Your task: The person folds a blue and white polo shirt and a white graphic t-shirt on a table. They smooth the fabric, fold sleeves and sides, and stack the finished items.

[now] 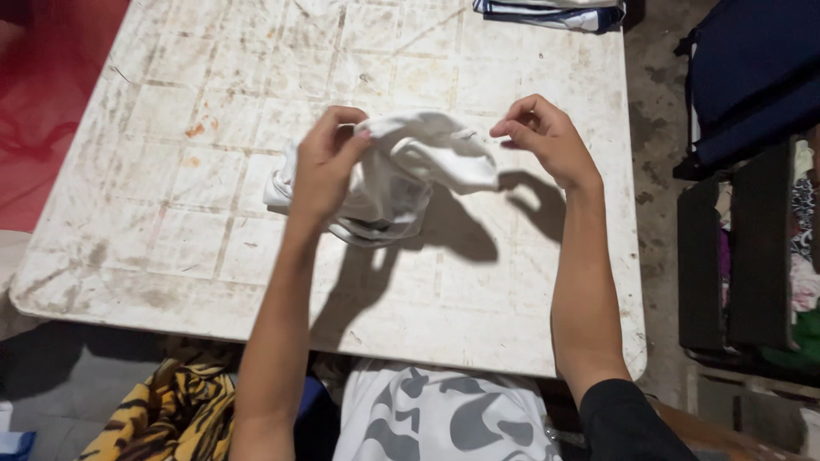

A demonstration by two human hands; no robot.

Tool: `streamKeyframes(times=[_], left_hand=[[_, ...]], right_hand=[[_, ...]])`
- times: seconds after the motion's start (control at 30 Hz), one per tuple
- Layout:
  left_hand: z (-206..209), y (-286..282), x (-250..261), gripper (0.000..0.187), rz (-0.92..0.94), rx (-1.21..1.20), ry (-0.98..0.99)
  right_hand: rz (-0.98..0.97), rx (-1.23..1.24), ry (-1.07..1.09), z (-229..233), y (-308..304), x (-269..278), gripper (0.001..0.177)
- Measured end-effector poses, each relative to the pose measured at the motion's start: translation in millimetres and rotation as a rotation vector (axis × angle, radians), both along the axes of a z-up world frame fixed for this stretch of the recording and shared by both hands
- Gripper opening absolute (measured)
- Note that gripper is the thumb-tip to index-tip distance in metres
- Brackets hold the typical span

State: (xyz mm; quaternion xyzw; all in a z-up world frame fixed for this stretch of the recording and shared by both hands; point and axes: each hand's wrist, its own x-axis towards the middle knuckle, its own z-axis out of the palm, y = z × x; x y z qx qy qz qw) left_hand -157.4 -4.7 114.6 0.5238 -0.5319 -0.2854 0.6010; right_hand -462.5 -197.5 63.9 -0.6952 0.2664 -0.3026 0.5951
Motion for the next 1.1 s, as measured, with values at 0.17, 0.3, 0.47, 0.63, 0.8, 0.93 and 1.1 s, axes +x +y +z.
streamKeyframes(times=[0.17,0.3,0.47,0.63,0.8,0.93,1.1], left_hand=[[16.1,18.1,-9.1,0.015,-0.151,0.165,0.467],[9.7,15.5,-22.7,0.013,-0.241,0.008,0.654],[9.5,29.3,-6.2,0.015,-0.218,-0.012,0.601],[3.7,34.4,-0.6,0.018,-0.279,0.180,0.675],[-3.8,29.9,1.6,0.023,-0.347,0.204,0.418],[4.0,25.2,0.7,0.030,-0.128,0.172,0.058],[22.3,40.4,-29.8,0.034,0.300,-0.363,-0.619]], right_hand=[[0.389,-0.216,0.023,54.1,53.5,30.8,0.082],[0.382,-0.528,0.158,77.0,101.3,53.9,0.104],[0.123,-0.245,0.160,77.5,96.5,57.7,0.034],[-0.002,-0.010,-0.232,57.1,76.5,47.3,0.019],[-0.021,0.124,-0.295,54.1,73.1,48.0,0.017],[0.089,0.435,-0.377,59.6,76.3,49.4,0.023],[0.166,0.521,-0.518,60.3,81.4,59.0,0.043]])
